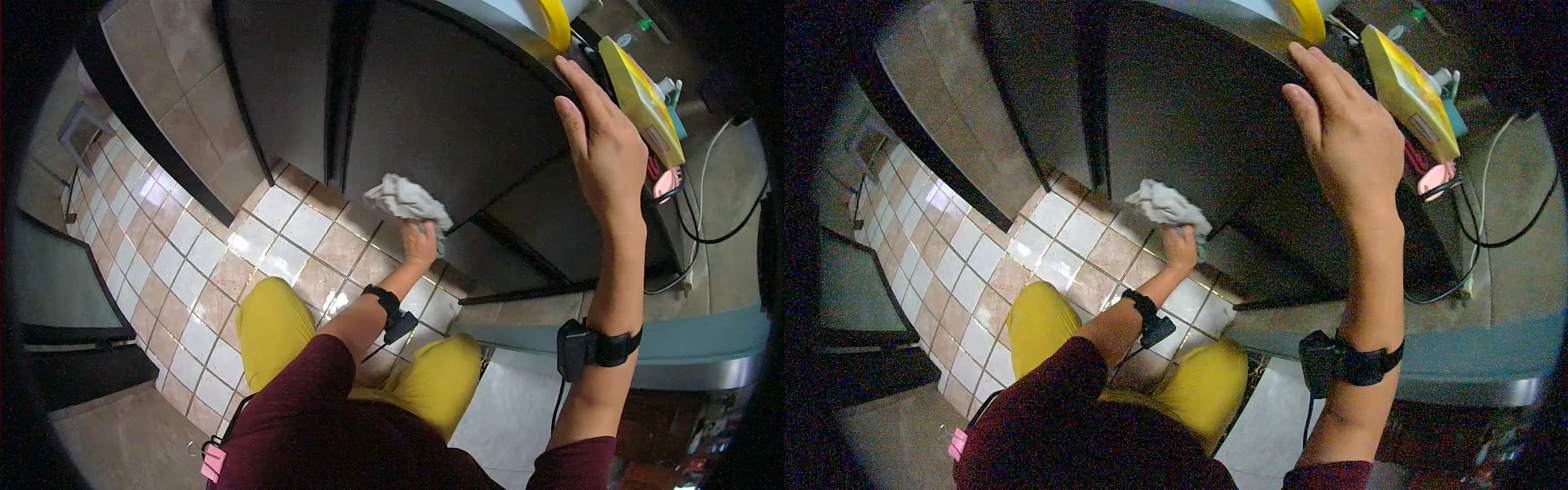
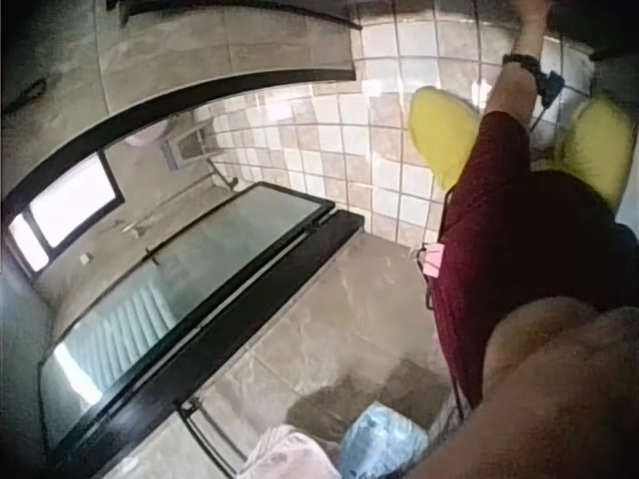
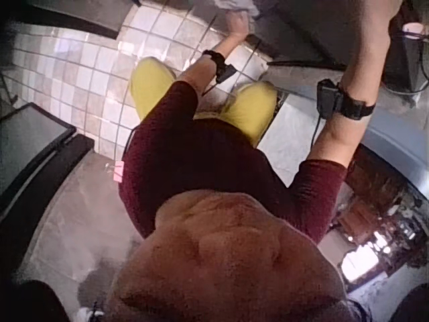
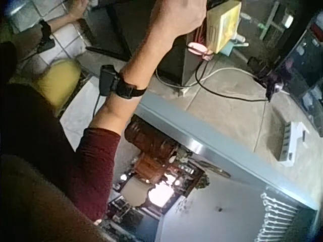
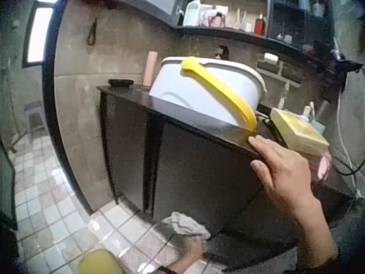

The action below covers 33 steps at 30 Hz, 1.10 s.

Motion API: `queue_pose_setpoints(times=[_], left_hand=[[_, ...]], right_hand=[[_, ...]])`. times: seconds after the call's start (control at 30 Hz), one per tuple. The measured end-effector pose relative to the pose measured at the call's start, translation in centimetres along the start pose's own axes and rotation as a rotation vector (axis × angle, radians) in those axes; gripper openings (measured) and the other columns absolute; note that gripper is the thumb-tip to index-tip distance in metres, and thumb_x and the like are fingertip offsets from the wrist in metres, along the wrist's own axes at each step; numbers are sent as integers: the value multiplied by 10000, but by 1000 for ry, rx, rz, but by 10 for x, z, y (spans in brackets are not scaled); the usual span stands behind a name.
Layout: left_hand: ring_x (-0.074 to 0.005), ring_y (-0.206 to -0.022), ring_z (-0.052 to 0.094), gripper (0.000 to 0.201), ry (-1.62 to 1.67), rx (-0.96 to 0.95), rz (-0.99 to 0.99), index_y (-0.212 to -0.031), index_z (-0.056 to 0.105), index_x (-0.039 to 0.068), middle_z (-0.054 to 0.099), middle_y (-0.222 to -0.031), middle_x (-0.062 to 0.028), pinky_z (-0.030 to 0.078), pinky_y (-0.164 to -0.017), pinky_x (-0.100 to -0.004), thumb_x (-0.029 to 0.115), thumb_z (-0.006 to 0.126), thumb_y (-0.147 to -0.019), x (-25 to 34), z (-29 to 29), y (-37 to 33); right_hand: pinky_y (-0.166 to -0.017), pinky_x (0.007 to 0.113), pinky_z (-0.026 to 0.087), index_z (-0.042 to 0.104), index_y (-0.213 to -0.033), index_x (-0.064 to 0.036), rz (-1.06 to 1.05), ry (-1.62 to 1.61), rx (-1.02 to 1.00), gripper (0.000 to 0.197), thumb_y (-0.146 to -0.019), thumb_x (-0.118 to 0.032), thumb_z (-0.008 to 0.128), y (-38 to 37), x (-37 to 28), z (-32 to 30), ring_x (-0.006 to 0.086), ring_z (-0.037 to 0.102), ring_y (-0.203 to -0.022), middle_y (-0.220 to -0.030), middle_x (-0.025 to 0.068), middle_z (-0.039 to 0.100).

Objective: Cleaning wall tiles, a radiator, a window, and a cabinet in a bathroom using a cloth.

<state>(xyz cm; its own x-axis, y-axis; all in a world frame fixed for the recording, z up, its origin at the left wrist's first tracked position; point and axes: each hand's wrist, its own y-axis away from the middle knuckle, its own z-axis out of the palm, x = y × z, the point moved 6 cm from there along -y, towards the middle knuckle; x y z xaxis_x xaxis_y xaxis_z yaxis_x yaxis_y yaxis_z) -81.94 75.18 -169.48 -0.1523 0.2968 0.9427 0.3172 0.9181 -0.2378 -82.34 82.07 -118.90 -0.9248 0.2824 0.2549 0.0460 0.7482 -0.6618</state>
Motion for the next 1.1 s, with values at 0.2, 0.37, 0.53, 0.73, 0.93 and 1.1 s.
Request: queue_pose_setpoints(times=[0.2, 0.37, 0.53, 0.73, 0.93, 1.1], left_hand=[[-396, -1380, 313, 761, 810, 398, -1058, -1489, 196, -15, 248, -1523, -253, 278, -1133, -468, 506, 375, -965, -45, -26, -16], [-362, -1312, 433, 767, 1045, 518, -1148, -1480, 186, -18, 330, -1493, -232, 374, -1086, -432, 526, 364, -970, -6, -60, -54], [-435, -1328, 316, 670, 594, 371, -387, -1358, 292, -145, 297, -1421, -351, 235, -1108, -478, 407, 417, -1000, 183, -111, -102], [-444, -1275, 366, 695, 108, 516, 541, -1420, 273, -94, 378, -1378, -323, 246, -1097, -477, 346, 519, -940, 296, -186, -158], [-467, -1251, 377, 497, 224, 759, 691, -1302, 386, -87, 420, -1306, -323, 274, -1071, -514, 157, 566, -908, 309, -256, -216], [-413, -1232, 420, 580, 224, 971, 379, -1339, 363, -108, 449, -1323, -294, 292, -1059, -455, 302, 514, -957, 302, -342, -278]], right_hand=[[-816, 375, 536, 577, -1285, -244, -4, 65, 31, 375, -934, -374, 563, 8, 8, 1, 279, 653, -1009, -1237, 39, 636], [-870, 356, 511, 554, -1324, -251, 2, 55, 24, 382, -952, -335, 557, -2, -4, 3, 274, 633, -1074, -1255, 46, 629], [-803, 363, 548, 577, -1284, -236, 4, 129, 73, 385, -913, -336, 602, 6, 9, -3, 249, 661, -1002, -1236, 28, 637], [-868, 357, 526, 576, -1295, -208, -19, 128, 79, 393, -909, -269, 618, 2, 1, 1, 247, 639, -1075, -1249, 52, 631], [-886, 367, 515, 573, -1297, -183, -21, 141, 86, 417, -889, -235, 639, 4, 3, -4, 241, 627, -1099, -1268, 51, 619], [-902, 363, 509, 580, -1293, -179, -11, 138, 75, 423, -880, -234, 649, 2, 0, -1, 250, 624, -1109, -1273, 51, 617]])
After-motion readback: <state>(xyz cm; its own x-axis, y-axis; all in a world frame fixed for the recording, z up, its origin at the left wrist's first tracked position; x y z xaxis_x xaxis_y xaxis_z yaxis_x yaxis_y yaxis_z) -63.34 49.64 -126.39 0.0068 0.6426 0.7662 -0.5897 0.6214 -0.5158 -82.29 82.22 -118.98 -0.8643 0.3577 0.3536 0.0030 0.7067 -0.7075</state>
